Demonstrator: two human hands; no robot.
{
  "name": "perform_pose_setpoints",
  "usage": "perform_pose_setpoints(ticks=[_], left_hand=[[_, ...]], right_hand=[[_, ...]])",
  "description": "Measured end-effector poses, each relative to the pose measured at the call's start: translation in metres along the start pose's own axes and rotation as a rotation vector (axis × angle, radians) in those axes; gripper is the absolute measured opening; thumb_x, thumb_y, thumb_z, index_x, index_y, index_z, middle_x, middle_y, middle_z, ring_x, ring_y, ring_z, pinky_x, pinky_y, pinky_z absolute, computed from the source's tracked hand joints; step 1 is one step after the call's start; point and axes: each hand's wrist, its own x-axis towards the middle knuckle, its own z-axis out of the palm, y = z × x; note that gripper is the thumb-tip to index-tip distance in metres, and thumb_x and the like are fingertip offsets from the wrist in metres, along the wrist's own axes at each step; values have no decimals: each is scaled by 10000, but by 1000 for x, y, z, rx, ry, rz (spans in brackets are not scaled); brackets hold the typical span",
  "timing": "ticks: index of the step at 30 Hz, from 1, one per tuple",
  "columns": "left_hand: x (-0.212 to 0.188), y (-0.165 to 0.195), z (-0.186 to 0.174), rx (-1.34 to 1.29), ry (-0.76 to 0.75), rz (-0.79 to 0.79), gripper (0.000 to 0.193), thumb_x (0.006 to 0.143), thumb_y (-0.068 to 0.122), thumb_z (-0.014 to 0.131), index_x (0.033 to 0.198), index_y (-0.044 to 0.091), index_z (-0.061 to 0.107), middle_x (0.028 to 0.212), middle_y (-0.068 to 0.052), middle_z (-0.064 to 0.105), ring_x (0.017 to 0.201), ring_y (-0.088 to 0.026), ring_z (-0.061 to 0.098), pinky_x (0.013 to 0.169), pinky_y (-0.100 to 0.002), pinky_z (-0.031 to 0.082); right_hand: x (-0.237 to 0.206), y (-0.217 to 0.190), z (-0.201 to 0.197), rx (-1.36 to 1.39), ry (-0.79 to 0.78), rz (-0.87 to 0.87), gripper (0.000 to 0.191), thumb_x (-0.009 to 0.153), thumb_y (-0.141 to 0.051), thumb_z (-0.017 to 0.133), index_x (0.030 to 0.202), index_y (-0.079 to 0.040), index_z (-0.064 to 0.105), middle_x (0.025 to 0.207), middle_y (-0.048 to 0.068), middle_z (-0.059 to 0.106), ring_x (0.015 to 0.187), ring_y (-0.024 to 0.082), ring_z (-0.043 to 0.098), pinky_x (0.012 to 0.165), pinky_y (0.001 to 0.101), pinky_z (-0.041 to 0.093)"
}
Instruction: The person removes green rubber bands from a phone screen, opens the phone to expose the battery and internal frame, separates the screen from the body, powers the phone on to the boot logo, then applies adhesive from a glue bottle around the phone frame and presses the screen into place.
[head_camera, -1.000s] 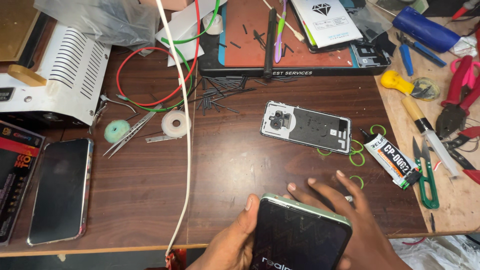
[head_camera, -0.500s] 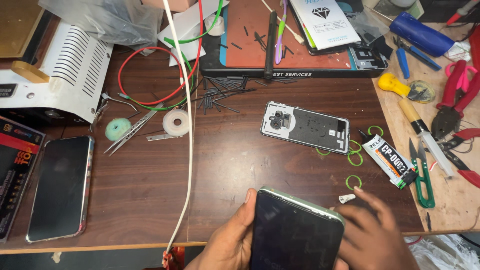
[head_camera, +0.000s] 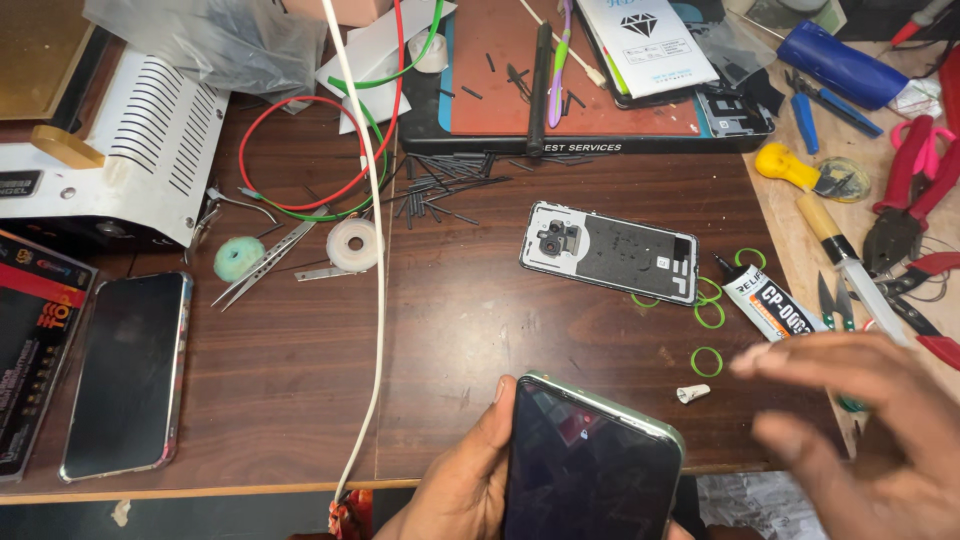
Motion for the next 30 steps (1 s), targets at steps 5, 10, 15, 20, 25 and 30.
perform_pose_setpoints(ticks=[5,10,15,20,25,30], left_hand=[[4,4,6,25,-31,-22,851,1026,661,183,1524,34,471,1425,-188,607,1291,-274,632,1156,-435,476],[0,9,12,-61,-253,-5,932,1056,729,122,1609,37,412,1411,-264,582,1257,-342,636,1125,-448,499],[11,22,15,-47,-237,163,921,1097,730,139,1601,12,420,1423,-221,593,1186,-347,663,1048,-482,545],[18,38,21,79,-144,249,889,1076,725,157,1551,38,460,1405,-161,606,1152,-320,647,975,-472,566],[24,46,27,150,-40,294,886,1047,713,165,1530,40,479,1381,-171,616,1175,-279,662,998,-457,574],[28,49,25,165,-66,311,895,1064,728,166,1523,31,490,1361,-177,622,1089,-279,677,957,-433,582]], right_hand=[[19,18,13,-511,116,106,367,859,-124,857,1180,-2,727,1082,176,715,1016,330,653,950,432,504],[4,33,24,-513,140,44,307,957,-136,833,1200,-16,689,1151,133,690,1049,270,626,950,366,487],[-38,23,46,-104,228,187,282,1044,-176,755,1241,11,679,1143,152,701,1058,242,635,947,356,499],[-77,35,56,558,-89,623,371,1111,-255,488,1083,42,709,951,194,745,865,284,739,803,418,638],[-94,55,81,1259,-518,689,460,1085,-222,453,1337,140,581,1135,316,727,1015,363,742,874,486,617],[-95,41,97,1433,-393,711,458,1068,-122,446,1392,198,492,1208,361,706,1088,407,732,916,539,603]])
